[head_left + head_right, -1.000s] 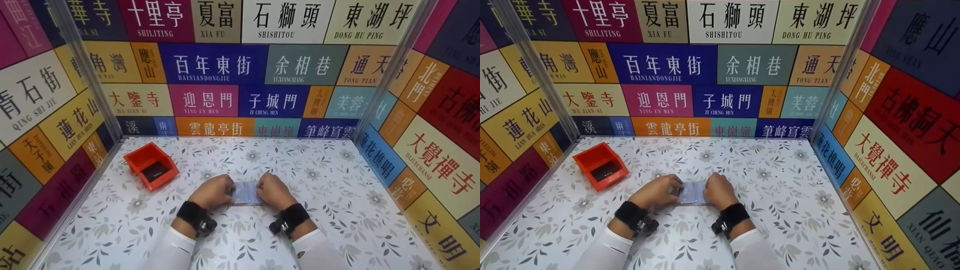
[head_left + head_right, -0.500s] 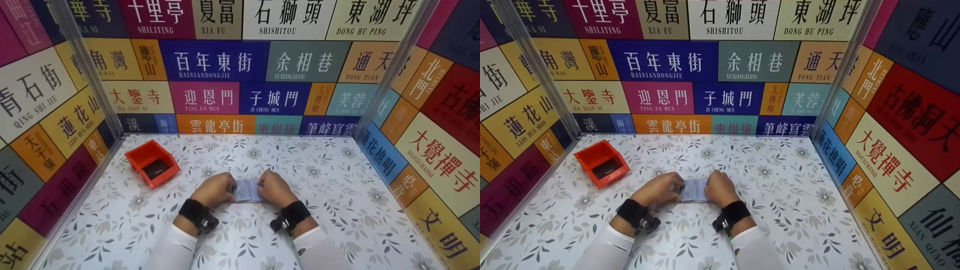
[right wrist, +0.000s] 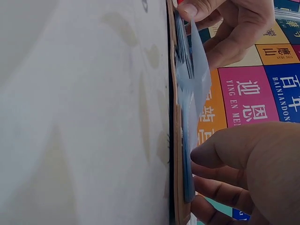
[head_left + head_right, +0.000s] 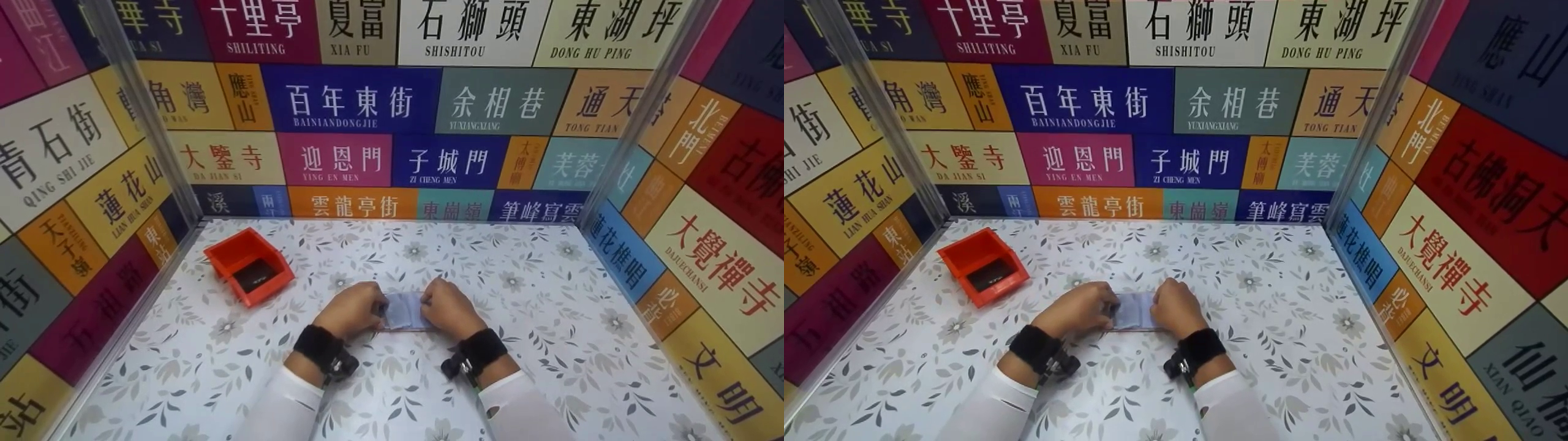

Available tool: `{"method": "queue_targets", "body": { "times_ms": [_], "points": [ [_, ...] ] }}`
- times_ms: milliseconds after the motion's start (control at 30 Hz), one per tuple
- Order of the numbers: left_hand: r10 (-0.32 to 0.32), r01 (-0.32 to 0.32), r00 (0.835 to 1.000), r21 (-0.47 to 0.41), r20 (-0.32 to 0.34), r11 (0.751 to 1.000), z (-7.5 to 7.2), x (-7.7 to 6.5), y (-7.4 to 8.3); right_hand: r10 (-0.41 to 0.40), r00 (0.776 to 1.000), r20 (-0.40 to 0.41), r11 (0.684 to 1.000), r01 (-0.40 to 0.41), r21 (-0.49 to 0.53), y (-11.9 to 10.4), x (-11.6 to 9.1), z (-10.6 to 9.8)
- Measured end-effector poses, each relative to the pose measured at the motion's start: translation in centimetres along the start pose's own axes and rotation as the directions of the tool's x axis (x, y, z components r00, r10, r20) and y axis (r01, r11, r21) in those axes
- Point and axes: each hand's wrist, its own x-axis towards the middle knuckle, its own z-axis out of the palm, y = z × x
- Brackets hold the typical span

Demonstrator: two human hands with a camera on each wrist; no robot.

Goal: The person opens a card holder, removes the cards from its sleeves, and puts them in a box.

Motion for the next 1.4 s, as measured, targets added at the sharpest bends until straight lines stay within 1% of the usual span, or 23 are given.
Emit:
{"method": "queue_targets", "body": {
  "times_ms": [100,267,500,633,767,867,967,1067,1167,1233,1300,1400],
  "points": [
    [0.022,-0.022,1.000,0.003,0.003,1.000,0.0,0.1,0.1,0.010,1.000,0.005,1.000,-0.010,-0.003,0.0,0.0,0.1],
    [0.043,-0.043,0.999,-0.023,-0.006,0.999,0.2,0.2,0.1,0.021,1.000,0.013,1.000,-0.021,-0.002,0.0,0.1,0.2],
    [0.110,-0.110,0.994,-0.017,-0.027,0.994,0.5,0.2,0.0,0.002,1.000,0.017,1.000,-0.002,-0.007,0.2,0.1,0.3],
    [0.101,-0.102,0.994,-0.019,-0.036,0.995,0.5,0.2,0.0,-0.001,1.000,0.014,1.000,0.001,-0.001,0.3,0.1,0.3],
    [0.079,-0.080,0.996,-0.029,-0.040,0.996,0.5,0.2,0.1,0.006,1.000,0.010,1.000,-0.006,-0.008,0.0,0.0,0.3],
    [0.058,-0.059,0.998,-0.028,-0.040,0.998,0.6,0.2,0.2,-0.001,1.000,-0.008,1.000,0.001,-0.016,-0.4,-0.1,0.2],
    [0.046,-0.047,0.998,-0.021,-0.037,0.999,0.6,0.3,0.2,-0.031,0.999,-0.015,0.999,0.031,0.014,-1.5,-0.3,-0.2],
    [0.052,-0.053,0.998,-0.012,-0.040,0.999,0.5,0.4,0.3,-0.096,0.995,0.006,0.993,0.095,0.072,-2.8,-0.7,-0.6],
    [0.052,-0.053,0.997,-0.019,-0.048,0.998,0.4,0.4,0.3,-0.186,0.982,0.036,0.978,0.181,0.105,-3.9,-1.1,-0.7],
    [0.052,-0.053,0.997,-0.028,-0.052,0.998,0.4,0.4,0.3,-0.238,0.970,0.052,0.968,0.233,0.088,-4.5,-1.3,-0.6],
    [0.052,-0.054,0.997,-0.039,-0.056,0.998,0.4,0.4,0.3,-0.260,0.963,0.072,0.964,0.254,0.080,-4.8,-1.4,-0.3],
    [0.062,-0.065,0.996,-0.048,-0.059,0.997,0.5,0.5,0.4,-0.251,0.963,0.094,0.967,0.246,0.070,-5.0,-1.6,0.0]
  ]
}}
